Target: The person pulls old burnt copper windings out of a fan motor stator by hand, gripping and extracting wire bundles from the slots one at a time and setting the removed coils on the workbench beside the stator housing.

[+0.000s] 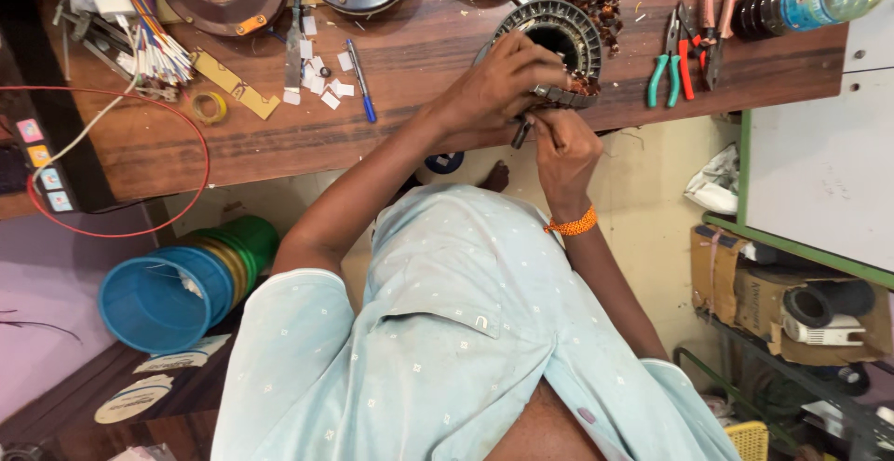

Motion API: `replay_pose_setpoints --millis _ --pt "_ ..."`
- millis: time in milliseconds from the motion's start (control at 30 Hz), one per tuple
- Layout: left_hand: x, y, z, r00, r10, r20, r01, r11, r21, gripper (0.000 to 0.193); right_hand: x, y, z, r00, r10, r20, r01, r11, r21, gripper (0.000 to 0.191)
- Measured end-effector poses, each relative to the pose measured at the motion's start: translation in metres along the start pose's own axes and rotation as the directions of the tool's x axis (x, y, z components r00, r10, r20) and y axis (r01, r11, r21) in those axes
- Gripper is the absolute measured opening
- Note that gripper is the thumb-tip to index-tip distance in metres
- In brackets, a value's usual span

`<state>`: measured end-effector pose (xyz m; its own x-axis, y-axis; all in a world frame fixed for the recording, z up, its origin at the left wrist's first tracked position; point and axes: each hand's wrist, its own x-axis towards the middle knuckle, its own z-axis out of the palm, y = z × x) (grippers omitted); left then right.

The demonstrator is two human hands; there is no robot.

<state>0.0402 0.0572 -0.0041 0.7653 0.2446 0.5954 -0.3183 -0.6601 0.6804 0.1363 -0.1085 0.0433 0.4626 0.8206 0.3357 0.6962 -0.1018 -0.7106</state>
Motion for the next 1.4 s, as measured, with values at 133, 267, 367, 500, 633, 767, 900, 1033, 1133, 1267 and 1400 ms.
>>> replay_pose_setpoints --millis 133,267,367,500,633,767,900,1033,1133,1267,1400 --pt "-0.016 0.003 0.008 0.962 0.270 -0.044 -0.229 0.882 0.412 0.038 -0.005 0.013 -0.003 0.986 0.152 0.065 -0.155 0.987 0.040 0.008" --pt "-0.027 0.002 0.015 0.922 0.377 -0.090 -0.277 0.803 0.528 0.033 -0.010 0.004 -0.023 0.984 0.103 0.146 -0.122 0.985 0.124 0.010" --pt "-0.031 0.001 0.021 0.922 0.348 -0.168 -0.196 0.795 0.573 0.014 0.001 -0.005 -0.046 0.980 0.050 0.190 -0.064 0.996 0.068 0.010" --pt "-0.028 0.007 0.035 0.935 0.106 -0.338 0.012 0.944 0.329 0.014 0.030 -0.011 -0.057 0.972 -0.009 0.234 0.031 0.996 -0.087 0.010" --pt "-0.031 0.027 0.041 0.858 -0.160 -0.488 0.241 0.965 0.106 0.012 0.068 -0.007 -0.041 0.963 -0.020 0.270 0.060 0.988 -0.142 0.009" --pt "-0.024 0.045 0.051 0.720 -0.423 -0.550 0.407 0.900 -0.158 0.010 0.096 0.007 -0.034 0.916 0.097 0.390 -0.070 0.994 -0.083 0.010" --pt "-0.017 0.049 0.056 0.665 -0.504 -0.551 0.509 0.846 -0.159 0.015 0.115 0.028 -0.028 0.847 0.215 0.487 -0.218 0.975 -0.051 0.010" --pt "-0.021 0.045 0.046 0.824 -0.243 -0.512 0.411 0.878 0.245 0.023 0.117 0.045 -0.025 0.860 0.260 0.439 -0.251 0.965 -0.080 0.008" --pt "-0.015 0.033 0.031 0.929 0.019 -0.369 0.154 0.888 0.434 0.048 0.106 0.052 -0.034 0.864 0.262 0.429 -0.333 0.938 0.097 0.007" --pt "-0.006 0.019 0.009 0.980 -0.148 -0.133 0.175 0.961 0.216 0.072 0.082 0.045 -0.060 0.860 0.302 0.411 -0.405 0.894 0.190 0.006" --pt "0.004 0.018 -0.002 0.986 -0.136 -0.101 0.144 0.987 0.073 0.082 0.056 0.017 -0.066 0.881 0.321 0.347 -0.343 0.939 0.002 0.009"
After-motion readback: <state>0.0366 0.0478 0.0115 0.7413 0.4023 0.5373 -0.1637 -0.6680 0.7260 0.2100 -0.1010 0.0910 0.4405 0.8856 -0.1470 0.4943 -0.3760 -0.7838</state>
